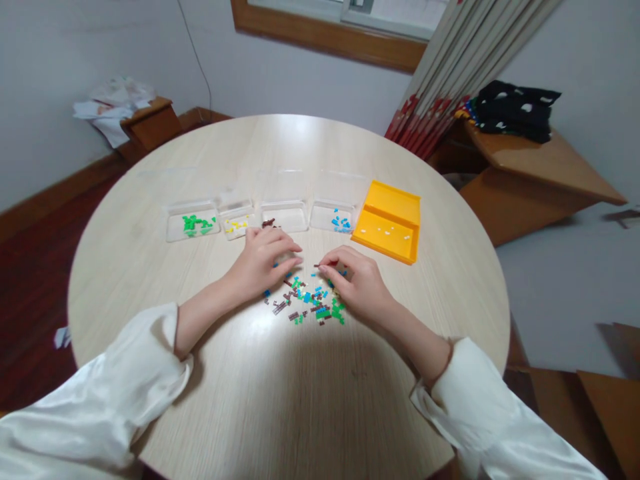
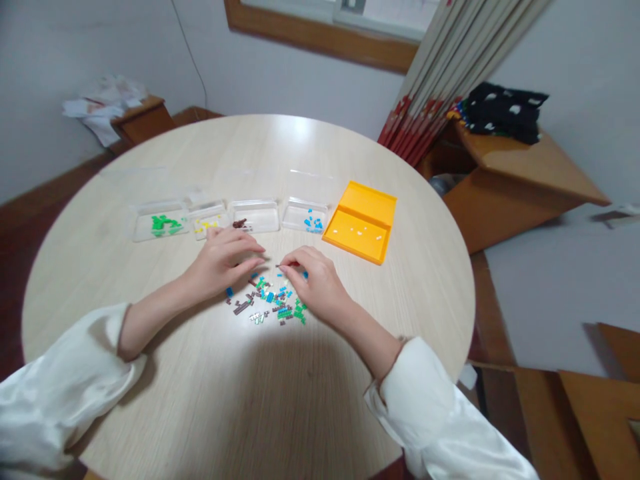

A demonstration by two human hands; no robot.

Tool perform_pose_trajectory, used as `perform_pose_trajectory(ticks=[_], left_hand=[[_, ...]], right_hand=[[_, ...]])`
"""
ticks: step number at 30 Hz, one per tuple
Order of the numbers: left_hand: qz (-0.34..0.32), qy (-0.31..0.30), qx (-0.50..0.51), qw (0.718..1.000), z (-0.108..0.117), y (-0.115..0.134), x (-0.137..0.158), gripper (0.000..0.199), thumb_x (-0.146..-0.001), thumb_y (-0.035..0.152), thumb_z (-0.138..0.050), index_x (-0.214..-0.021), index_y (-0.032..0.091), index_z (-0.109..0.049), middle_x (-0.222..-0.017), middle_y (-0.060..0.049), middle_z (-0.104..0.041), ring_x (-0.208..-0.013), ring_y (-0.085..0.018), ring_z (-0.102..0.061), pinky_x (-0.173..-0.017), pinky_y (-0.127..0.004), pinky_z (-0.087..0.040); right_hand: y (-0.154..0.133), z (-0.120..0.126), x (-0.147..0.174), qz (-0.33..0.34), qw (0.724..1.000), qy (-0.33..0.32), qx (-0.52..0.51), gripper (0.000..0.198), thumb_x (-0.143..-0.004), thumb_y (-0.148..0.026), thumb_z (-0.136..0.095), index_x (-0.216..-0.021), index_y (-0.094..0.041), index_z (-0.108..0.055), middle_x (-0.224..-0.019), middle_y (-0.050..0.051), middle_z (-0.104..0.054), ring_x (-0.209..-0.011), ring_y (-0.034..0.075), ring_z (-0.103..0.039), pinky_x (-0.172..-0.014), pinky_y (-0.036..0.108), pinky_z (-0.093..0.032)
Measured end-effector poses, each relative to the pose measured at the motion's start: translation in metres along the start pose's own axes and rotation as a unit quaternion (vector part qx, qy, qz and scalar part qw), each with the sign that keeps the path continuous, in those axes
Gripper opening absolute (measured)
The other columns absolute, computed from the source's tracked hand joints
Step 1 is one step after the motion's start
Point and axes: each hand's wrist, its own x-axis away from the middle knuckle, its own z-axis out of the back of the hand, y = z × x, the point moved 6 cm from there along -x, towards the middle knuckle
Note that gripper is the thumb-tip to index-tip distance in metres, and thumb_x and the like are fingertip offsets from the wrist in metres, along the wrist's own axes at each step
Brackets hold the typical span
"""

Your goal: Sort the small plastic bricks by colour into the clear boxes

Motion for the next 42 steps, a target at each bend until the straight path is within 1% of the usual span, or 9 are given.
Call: perform_pose_trajectory(ticks=[3,8,14,17,22,27,33,37,42], left_hand=[[-0.025,-0.013,0.007,1.000,-0.004,0.011,0.003,0.011,-0.084,0.030,-0.062,-0.089,0.021,-0.068,-0.088,-0.003,-0.069,-0.088,-0.020,-0.058,-0.082,-0.037,-0.030],[-0.032,-0.013,0.022,0.999,-0.004,0.019,0.003,0.011,-0.085,0.029,-0.061,-0.087,0.020,-0.068,-0.085,-0.003,-0.070,-0.084,-0.019,-0.058,-0.081,-0.037,-0.030],[-0.029,-0.034,0.039,0.998,-0.007,0.022,0.003,0.015,-0.089,0.027,-0.055,-0.083,0.022,-0.067,-0.082,-0.002,-0.070,-0.082,-0.019,-0.057,-0.082,-0.038,-0.031],[-0.024,-0.032,0.035,0.999,-0.007,0.022,0.003,0.015,-0.088,0.028,-0.056,-0.081,0.021,-0.067,-0.082,-0.003,-0.070,-0.081,-0.019,-0.058,-0.081,-0.038,-0.031],[-0.010,-0.030,0.023,0.999,-0.005,0.018,0.002,0.014,-0.086,0.027,-0.056,-0.080,0.021,-0.067,-0.081,-0.003,-0.070,-0.082,-0.019,-0.059,-0.082,-0.038,-0.032],[0.024,0.022,0.000,0.999,0.005,0.004,-0.001,0.014,-0.085,0.027,-0.056,-0.077,0.022,-0.066,-0.081,-0.002,-0.070,-0.083,-0.020,-0.060,-0.082,-0.039,-0.032],[0.120,0.115,-0.037,0.985,0.021,-0.030,-0.007,0.014,-0.084,0.025,-0.055,-0.077,0.023,-0.067,-0.085,-0.001,-0.072,-0.085,-0.021,-0.060,-0.084,-0.040,-0.033],[0.158,0.142,-0.058,0.975,0.026,-0.045,-0.008,0.014,-0.083,0.027,-0.056,-0.075,0.024,-0.067,-0.083,-0.001,-0.071,-0.079,-0.020,-0.060,-0.083,-0.041,-0.033],[0.166,0.145,-0.067,0.973,0.026,-0.052,-0.008,0.015,-0.083,0.028,-0.057,-0.074,0.024,-0.068,-0.081,-0.001,-0.071,-0.079,-0.021,-0.059,-0.082,-0.042,-0.032]], right_hand=[[-0.003,-0.001,0.000,0.015,1.000,0.012,-0.001,0.009,-0.085,-0.015,-0.055,-0.077,-0.018,-0.059,-0.074,0.003,-0.061,-0.073,0.015,-0.056,-0.069,0.027,-0.044],[-0.006,-0.004,0.001,0.024,1.000,0.008,-0.003,0.009,-0.086,-0.016,-0.055,-0.078,-0.018,-0.059,-0.076,0.003,-0.061,-0.075,0.015,-0.056,-0.069,0.027,-0.044],[-0.005,-0.006,0.001,0.023,1.000,0.002,-0.005,0.010,-0.087,-0.017,-0.054,-0.078,-0.018,-0.059,-0.076,0.003,-0.062,-0.075,0.015,-0.057,-0.070,0.028,-0.045],[-0.005,-0.007,0.001,0.027,1.000,0.000,-0.010,0.009,-0.087,-0.017,-0.054,-0.079,-0.018,-0.060,-0.077,0.004,-0.063,-0.076,0.015,-0.057,-0.071,0.028,-0.045],[-0.001,-0.008,0.000,0.009,1.000,-0.009,-0.003,0.009,-0.087,-0.019,-0.054,-0.082,-0.018,-0.061,-0.077,0.003,-0.063,-0.076,0.016,-0.057,-0.070,0.028,-0.045],[-0.006,-0.010,0.001,0.034,0.999,-0.024,-0.006,0.007,-0.085,-0.016,-0.055,-0.081,-0.018,-0.061,-0.079,0.004,-0.062,-0.079,0.016,-0.057,-0.073,0.029,-0.045],[-0.023,-0.029,0.010,0.100,0.988,-0.110,0.029,0.008,-0.086,-0.018,-0.057,-0.084,-0.017,-0.065,-0.087,0.008,-0.063,-0.086,0.018,-0.056,-0.078,0.033,-0.043],[-0.027,-0.040,0.015,0.109,0.983,-0.139,0.056,0.009,-0.087,-0.019,-0.056,-0.088,-0.018,-0.065,-0.090,0.008,-0.064,-0.087,0.019,-0.055,-0.078,0.033,-0.041],[-0.024,-0.045,0.015,0.106,0.982,-0.146,0.060,0.012,-0.088,-0.015,-0.051,-0.087,-0.018,-0.063,-0.089,0.008,-0.064,-0.085,0.018,-0.054,-0.077,0.032,-0.040]])
